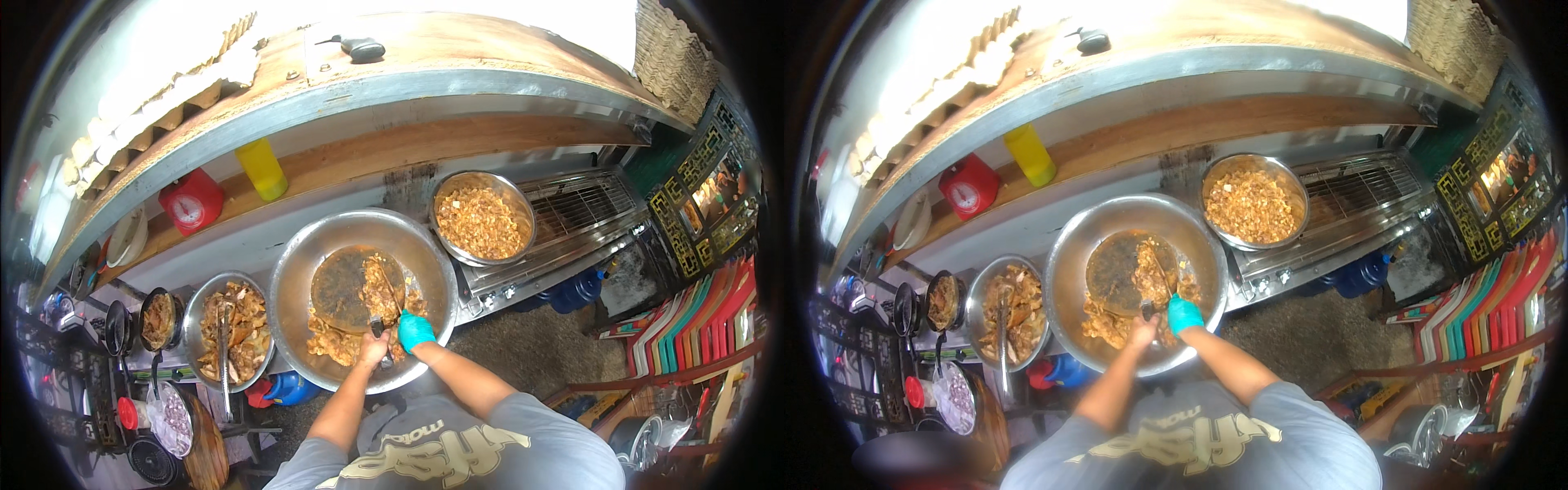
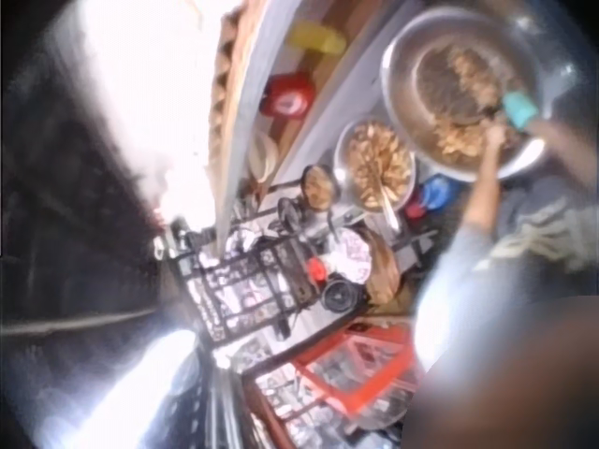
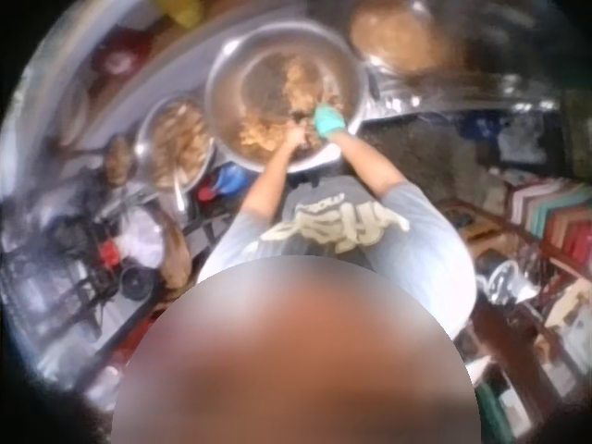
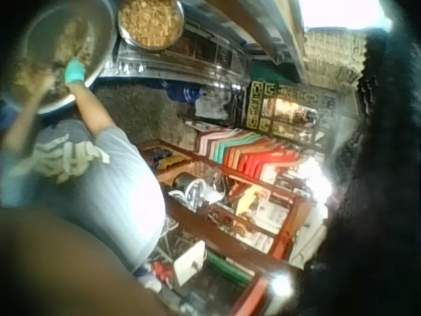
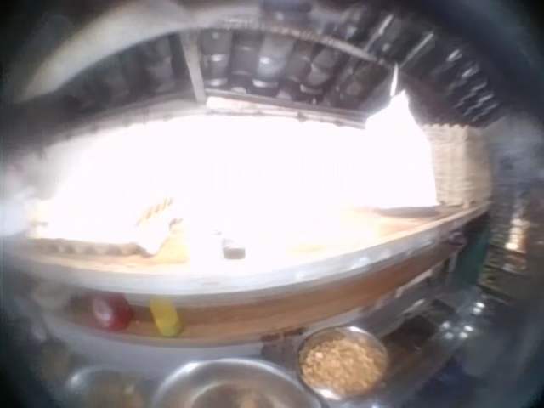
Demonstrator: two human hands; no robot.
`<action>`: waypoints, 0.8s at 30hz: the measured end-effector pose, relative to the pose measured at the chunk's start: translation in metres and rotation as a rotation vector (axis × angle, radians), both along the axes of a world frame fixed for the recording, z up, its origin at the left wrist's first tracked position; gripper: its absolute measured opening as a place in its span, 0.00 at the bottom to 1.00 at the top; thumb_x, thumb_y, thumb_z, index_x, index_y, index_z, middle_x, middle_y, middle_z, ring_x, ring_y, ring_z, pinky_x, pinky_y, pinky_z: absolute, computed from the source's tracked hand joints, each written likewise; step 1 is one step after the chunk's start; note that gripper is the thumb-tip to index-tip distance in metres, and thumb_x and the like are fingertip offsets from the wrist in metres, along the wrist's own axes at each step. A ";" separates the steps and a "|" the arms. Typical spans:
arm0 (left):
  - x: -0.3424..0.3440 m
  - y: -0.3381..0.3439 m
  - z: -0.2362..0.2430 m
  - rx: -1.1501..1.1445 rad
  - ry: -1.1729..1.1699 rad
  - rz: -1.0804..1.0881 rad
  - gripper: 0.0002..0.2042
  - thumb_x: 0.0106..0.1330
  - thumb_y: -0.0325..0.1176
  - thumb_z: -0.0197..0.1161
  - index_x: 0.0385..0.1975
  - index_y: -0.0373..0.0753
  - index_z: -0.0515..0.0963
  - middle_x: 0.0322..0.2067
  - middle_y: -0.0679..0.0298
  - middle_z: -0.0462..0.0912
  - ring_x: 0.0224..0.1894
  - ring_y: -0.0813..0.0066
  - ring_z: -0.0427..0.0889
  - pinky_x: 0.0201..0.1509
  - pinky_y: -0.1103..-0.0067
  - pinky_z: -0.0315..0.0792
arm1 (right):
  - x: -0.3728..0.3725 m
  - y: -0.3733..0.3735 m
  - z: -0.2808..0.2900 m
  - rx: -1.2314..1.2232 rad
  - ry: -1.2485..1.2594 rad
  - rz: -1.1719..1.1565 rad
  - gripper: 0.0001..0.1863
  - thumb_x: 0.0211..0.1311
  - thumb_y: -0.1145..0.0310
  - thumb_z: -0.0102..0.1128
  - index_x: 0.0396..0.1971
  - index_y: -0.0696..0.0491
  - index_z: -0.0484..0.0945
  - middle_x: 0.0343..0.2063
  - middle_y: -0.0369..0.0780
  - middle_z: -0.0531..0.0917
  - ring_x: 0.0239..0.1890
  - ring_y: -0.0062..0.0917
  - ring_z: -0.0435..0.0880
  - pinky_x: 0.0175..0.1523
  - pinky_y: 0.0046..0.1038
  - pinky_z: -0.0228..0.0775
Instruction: The person uses a knife and wooden spatula to chop and mix cooked meat in a large metal bowl, then transfers portions into a frying pan. The process is repeated multiple times with consistent chopping and mixing motions.
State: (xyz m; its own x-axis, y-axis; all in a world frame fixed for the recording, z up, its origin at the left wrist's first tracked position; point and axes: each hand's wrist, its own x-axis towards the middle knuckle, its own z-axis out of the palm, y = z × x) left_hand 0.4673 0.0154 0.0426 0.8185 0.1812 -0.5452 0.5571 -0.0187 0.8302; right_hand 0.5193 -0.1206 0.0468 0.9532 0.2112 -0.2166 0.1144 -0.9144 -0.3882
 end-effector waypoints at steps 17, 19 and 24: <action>-0.003 0.022 0.238 -0.031 -0.066 -0.156 0.06 0.67 0.26 0.59 0.37 0.35 0.68 0.17 0.64 0.73 0.11 0.73 0.72 0.14 0.74 0.70 | -0.058 -0.151 0.060 0.487 -0.358 -0.178 0.14 0.59 0.62 0.58 0.41 0.53 0.81 0.27 0.54 0.81 0.29 0.53 0.81 0.34 0.50 0.73; 0.014 -0.004 0.256 -0.015 -0.105 -0.185 0.06 0.65 0.26 0.59 0.36 0.34 0.69 0.17 0.64 0.73 0.12 0.73 0.73 0.14 0.75 0.71 | -0.059 -0.152 0.059 0.566 -0.281 -0.202 0.14 0.59 0.62 0.58 0.40 0.52 0.80 0.26 0.54 0.81 0.29 0.54 0.80 0.33 0.50 0.72; 0.077 -0.087 0.263 -0.035 -0.219 -0.327 0.07 0.62 0.27 0.59 0.35 0.32 0.70 0.18 0.59 0.76 0.14 0.70 0.77 0.19 0.74 0.73 | -0.057 -0.166 0.065 0.534 -0.182 -0.105 0.18 0.61 0.61 0.54 0.44 0.57 0.79 0.30 0.56 0.81 0.32 0.54 0.81 0.36 0.50 0.73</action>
State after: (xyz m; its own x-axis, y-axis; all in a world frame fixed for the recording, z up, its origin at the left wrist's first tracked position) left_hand 0.5440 -0.0712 0.3061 0.9276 -0.1244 -0.3522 0.3357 -0.1355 0.9322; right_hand 0.4623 -0.2867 0.1115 0.9869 0.1485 0.0634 0.1416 -0.6073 -0.7818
